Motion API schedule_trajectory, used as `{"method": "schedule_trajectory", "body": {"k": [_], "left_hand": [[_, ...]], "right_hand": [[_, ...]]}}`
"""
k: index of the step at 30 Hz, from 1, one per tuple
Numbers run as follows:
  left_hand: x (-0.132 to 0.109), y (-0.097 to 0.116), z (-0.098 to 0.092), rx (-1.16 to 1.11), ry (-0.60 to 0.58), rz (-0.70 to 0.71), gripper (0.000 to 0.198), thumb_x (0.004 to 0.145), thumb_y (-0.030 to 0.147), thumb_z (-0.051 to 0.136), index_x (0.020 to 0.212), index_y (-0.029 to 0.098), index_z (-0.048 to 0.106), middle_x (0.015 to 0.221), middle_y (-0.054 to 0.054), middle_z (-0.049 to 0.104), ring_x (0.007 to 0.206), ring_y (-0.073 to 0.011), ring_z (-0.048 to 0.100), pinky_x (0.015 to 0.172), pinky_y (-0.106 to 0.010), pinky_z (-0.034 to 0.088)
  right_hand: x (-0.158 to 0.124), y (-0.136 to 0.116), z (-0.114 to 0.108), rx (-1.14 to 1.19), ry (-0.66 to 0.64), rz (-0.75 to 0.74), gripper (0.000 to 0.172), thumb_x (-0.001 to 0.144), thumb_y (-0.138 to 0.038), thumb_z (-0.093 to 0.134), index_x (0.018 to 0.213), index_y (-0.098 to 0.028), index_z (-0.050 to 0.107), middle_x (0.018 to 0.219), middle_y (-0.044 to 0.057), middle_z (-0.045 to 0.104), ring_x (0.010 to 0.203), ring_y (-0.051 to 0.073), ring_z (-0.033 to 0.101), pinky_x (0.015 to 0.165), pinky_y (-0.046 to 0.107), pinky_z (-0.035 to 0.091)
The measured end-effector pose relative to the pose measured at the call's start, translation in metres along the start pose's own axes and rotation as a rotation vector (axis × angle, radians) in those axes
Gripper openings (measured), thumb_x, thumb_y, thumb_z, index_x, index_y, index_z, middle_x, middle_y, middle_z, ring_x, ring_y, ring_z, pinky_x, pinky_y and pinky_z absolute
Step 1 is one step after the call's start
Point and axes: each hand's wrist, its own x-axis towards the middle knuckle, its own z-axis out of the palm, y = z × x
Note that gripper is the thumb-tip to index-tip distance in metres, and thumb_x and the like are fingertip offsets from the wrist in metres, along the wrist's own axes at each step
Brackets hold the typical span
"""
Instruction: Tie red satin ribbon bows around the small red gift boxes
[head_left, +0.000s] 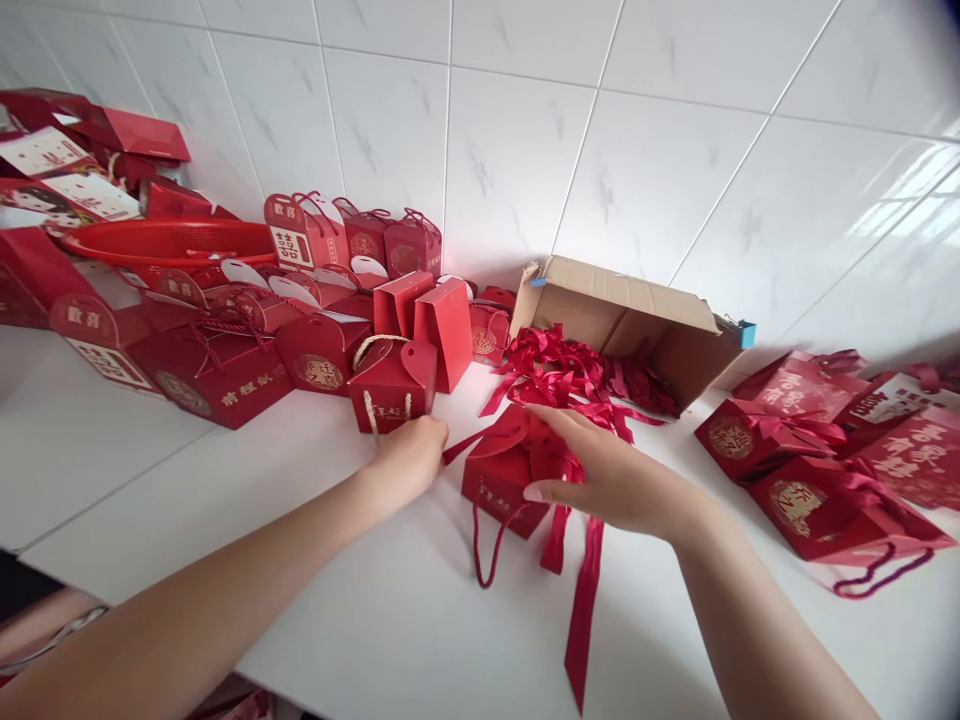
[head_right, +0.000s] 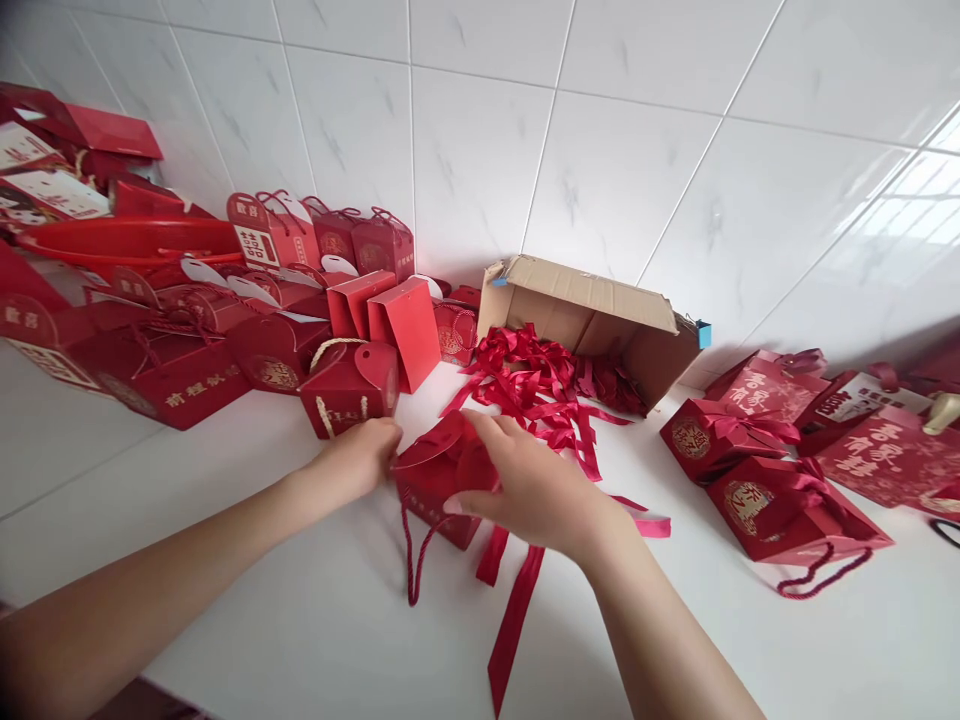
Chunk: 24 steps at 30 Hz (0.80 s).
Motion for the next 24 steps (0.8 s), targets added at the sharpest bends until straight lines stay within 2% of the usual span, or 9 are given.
{"method": "schedule_trajectory", "body": {"k": [3, 5, 8, 10, 12, 14, 17, 21, 24], "left_hand": [[-0.001, -0.002, -0.005, 0.122, 0.038, -0.036, 0.017, 0.063, 0.0, 0.047, 0.068, 0.016, 0.052, 0.07, -0.009, 0.058, 0.066, -0.0271, 0.059, 0.058, -0.034, 0.038], [0.001, -0.002, -0.004, 0.138, 0.084, 0.003, 0.02, 0.069, 0.002, 0.045, 0.081, 0.017, 0.052, 0.085, -0.011, 0.06, 0.076, -0.0271, 0.06, 0.062, -0.034, 0.04], [0.003, 0.001, 0.001, -0.028, 0.219, 0.198, 0.008, 0.081, 0.017, 0.044, 0.089, 0.018, 0.048, 0.095, -0.009, 0.058, 0.085, -0.0226, 0.058, 0.07, -0.033, 0.044], [0.003, 0.004, 0.003, -0.24, 0.285, 0.288, 0.012, 0.086, 0.029, 0.044, 0.09, 0.019, 0.047, 0.097, -0.007, 0.057, 0.09, -0.02, 0.056, 0.077, -0.032, 0.044], [0.002, 0.007, 0.003, -0.445, 0.241, 0.247, 0.021, 0.087, 0.04, 0.042, 0.09, 0.02, 0.048, 0.097, -0.005, 0.056, 0.09, -0.0184, 0.055, 0.079, -0.032, 0.044], [0.001, 0.01, 0.0, -0.625, 0.107, 0.162, 0.031, 0.086, 0.051, 0.04, 0.086, 0.02, 0.047, 0.088, -0.002, 0.054, 0.082, -0.0169, 0.054, 0.076, -0.032, 0.044], [0.0, 0.013, -0.002, -0.821, -0.076, 0.092, 0.039, 0.083, 0.058, 0.043, 0.078, 0.02, 0.042, 0.077, 0.002, 0.049, 0.075, -0.0154, 0.052, 0.073, -0.032, 0.043], [0.001, 0.013, 0.0, -0.897, -0.03, 0.026, 0.042, 0.077, 0.059, 0.052, 0.078, 0.019, 0.039, 0.078, 0.002, 0.049, 0.079, -0.0159, 0.052, 0.073, -0.031, 0.042], [0.0, 0.013, 0.0, -0.901, -0.007, 0.073, 0.04, 0.078, 0.057, 0.052, 0.075, 0.019, 0.041, 0.075, 0.002, 0.048, 0.076, -0.0142, 0.05, 0.071, -0.029, 0.04]], "right_hand": [[0.007, 0.015, -0.005, -0.015, 0.069, 0.002, 0.071, 0.081, -0.045, 0.056, 0.143, -0.037, 0.024, 0.148, 0.002, 0.029, 0.129, 0.028, 0.037, 0.098, 0.043, 0.041], [0.009, 0.022, -0.007, -0.03, 0.12, 0.002, 0.067, 0.082, -0.041, 0.055, 0.143, -0.037, 0.025, 0.149, 0.001, 0.027, 0.131, 0.027, 0.036, 0.101, 0.043, 0.039], [0.011, 0.028, -0.009, 0.004, 0.122, -0.059, 0.067, 0.083, -0.034, 0.054, 0.143, -0.038, 0.023, 0.148, -0.001, 0.03, 0.131, 0.024, 0.037, 0.103, 0.041, 0.038], [0.011, 0.03, -0.008, 0.064, 0.078, -0.149, 0.07, 0.082, -0.031, 0.055, 0.143, -0.037, 0.022, 0.147, -0.002, 0.031, 0.132, 0.021, 0.036, 0.105, 0.038, 0.038], [0.012, 0.031, -0.008, 0.126, 0.015, -0.25, 0.073, 0.081, -0.028, 0.057, 0.144, -0.036, 0.02, 0.149, -0.003, 0.029, 0.134, 0.02, 0.032, 0.108, 0.036, 0.035], [0.012, 0.03, -0.007, 0.169, -0.041, -0.316, 0.076, 0.081, -0.027, 0.058, 0.145, -0.034, 0.019, 0.15, -0.002, 0.026, 0.137, 0.019, 0.028, 0.111, 0.036, 0.03], [0.011, 0.028, -0.008, 0.193, -0.032, -0.278, 0.078, 0.081, -0.032, 0.061, 0.146, -0.033, 0.018, 0.152, 0.0, 0.022, 0.138, 0.021, 0.024, 0.112, 0.04, 0.028], [0.011, 0.027, -0.01, 0.273, 0.035, -0.083, 0.086, 0.075, -0.051, 0.064, 0.146, -0.03, 0.021, 0.151, 0.004, 0.025, 0.138, 0.026, 0.025, 0.11, 0.045, 0.029], [0.013, 0.026, -0.011, 0.383, 0.069, 0.025, 0.073, 0.081, -0.059, 0.053, 0.142, -0.025, 0.034, 0.145, 0.008, 0.036, 0.132, 0.028, 0.036, 0.106, 0.044, 0.035]]}}
